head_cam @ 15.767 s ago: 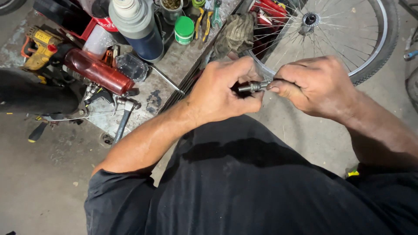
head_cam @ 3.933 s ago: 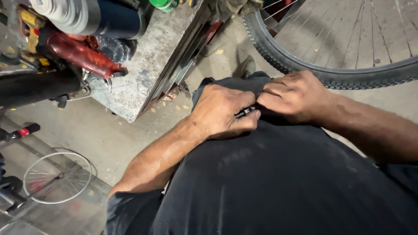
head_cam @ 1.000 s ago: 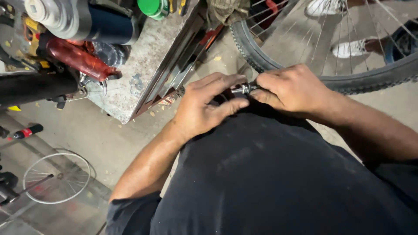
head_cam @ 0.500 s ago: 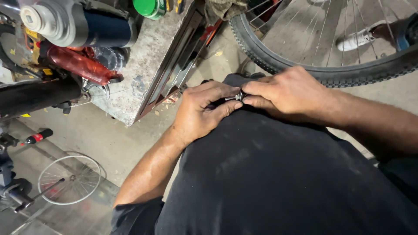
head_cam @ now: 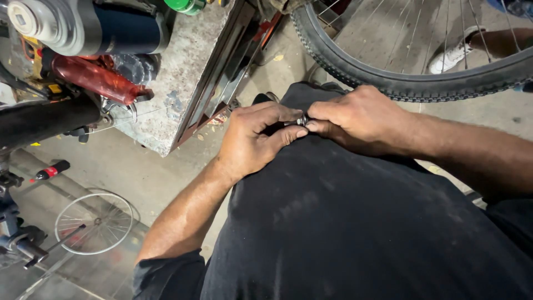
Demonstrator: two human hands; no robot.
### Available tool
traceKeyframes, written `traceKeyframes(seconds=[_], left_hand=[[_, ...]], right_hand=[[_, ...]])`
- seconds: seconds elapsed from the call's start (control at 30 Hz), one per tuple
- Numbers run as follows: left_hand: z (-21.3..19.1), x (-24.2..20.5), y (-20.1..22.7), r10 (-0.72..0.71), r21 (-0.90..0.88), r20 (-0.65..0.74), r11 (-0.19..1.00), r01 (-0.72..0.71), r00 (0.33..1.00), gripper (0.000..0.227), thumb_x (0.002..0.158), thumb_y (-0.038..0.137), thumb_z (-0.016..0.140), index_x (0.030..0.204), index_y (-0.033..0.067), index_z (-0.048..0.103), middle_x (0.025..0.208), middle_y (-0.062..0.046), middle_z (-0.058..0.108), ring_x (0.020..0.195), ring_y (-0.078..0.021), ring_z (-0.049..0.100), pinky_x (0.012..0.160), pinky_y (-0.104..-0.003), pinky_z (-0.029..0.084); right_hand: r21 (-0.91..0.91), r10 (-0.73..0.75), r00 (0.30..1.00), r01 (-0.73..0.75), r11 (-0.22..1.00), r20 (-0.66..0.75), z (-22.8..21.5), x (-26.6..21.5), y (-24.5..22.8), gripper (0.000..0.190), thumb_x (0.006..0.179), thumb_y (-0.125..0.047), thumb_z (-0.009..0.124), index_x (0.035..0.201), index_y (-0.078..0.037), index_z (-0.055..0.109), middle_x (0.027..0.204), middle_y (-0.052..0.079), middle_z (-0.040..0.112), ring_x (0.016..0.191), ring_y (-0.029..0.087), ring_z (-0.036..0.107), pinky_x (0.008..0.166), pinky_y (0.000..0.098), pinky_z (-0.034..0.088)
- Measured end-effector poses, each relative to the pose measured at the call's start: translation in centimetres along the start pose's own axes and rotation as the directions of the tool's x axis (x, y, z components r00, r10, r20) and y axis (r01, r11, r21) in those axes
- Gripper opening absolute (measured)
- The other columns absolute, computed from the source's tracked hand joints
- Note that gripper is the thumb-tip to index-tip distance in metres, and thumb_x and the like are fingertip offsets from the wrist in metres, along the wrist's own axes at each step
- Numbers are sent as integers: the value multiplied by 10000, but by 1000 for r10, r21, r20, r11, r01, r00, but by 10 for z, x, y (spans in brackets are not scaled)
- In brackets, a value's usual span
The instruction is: The person works on a bicycle wheel hub, using a hammer and a small metal rod to tap a component. They then use pliers to manipulate a small part and insert it into the hub. Finally, they use a screwdriver to adjust the hub on the wheel.
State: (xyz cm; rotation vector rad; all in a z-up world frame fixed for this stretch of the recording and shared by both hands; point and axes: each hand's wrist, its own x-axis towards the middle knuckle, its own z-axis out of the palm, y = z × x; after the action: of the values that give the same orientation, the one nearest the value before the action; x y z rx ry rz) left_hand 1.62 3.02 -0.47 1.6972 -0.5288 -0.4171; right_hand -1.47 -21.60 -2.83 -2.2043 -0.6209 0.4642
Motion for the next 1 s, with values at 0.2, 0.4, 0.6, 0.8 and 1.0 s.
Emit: traceKeyframes(seconds=[0.2, 0.4, 0.6, 0.8, 1.0], left_hand=[[-5, 5, 3, 12, 23, 73, 1000, -14, 997, 168, 899, 129, 863, 978, 16, 767, 951, -185, 784, 933, -428, 779, 763, -446, 628], [-4, 5, 2, 6, 28, 94, 1000, -8, 996, 165, 900, 100, 850, 977, -9, 753, 928, -222, 773, 914, -463, 768, 734, -469, 625], [-7, 3, -3, -82, -44, 30, 996, 83, 996, 213, 889, 140, 875, 1042, 24, 782, 998, -182, 796, 1004, -376, 783, 819, -435, 629], [-7, 4, -1, -79, -26, 38, 996, 80, 996, 255, 921, 158, 860, 1134, 42, 779, 1058, -168, 796, 1050, -350, 776, 862, -426, 624], [-8, 7, 3, -46, -11, 74, 999, 46, 996, 190, 925, 114, 842, 1076, 16, 782, 1036, -181, 793, 1016, -377, 783, 833, -441, 628]], right_hand=[[17, 17, 998, -19, 1000, 66, 5, -3, 2, 202, 1069, -399, 552, 1032, -212, 618, 819, 85, 755, 808, 417, 715, 639, 623, 566], [127, 34, 989, -52, 991, 141, 3, 0, 1, 177, 1074, -309, 521, 1110, -168, 622, 929, 158, 788, 857, 491, 705, 671, 675, 555], [220, 67, 992, -89, 971, 107, -22, 7, -8, 224, 1038, -350, 576, 1110, -163, 676, 969, 134, 784, 929, 447, 719, 703, 606, 583], [229, 79, 987, -110, 967, 140, -20, 7, 1, 278, 1043, -377, 565, 1114, -163, 728, 966, 118, 800, 921, 434, 736, 734, 579, 588], [195, 72, 975, -114, 974, 211, -19, 9, 1, 270, 1032, -406, 533, 1066, -194, 697, 945, 86, 802, 914, 429, 733, 710, 600, 598]])
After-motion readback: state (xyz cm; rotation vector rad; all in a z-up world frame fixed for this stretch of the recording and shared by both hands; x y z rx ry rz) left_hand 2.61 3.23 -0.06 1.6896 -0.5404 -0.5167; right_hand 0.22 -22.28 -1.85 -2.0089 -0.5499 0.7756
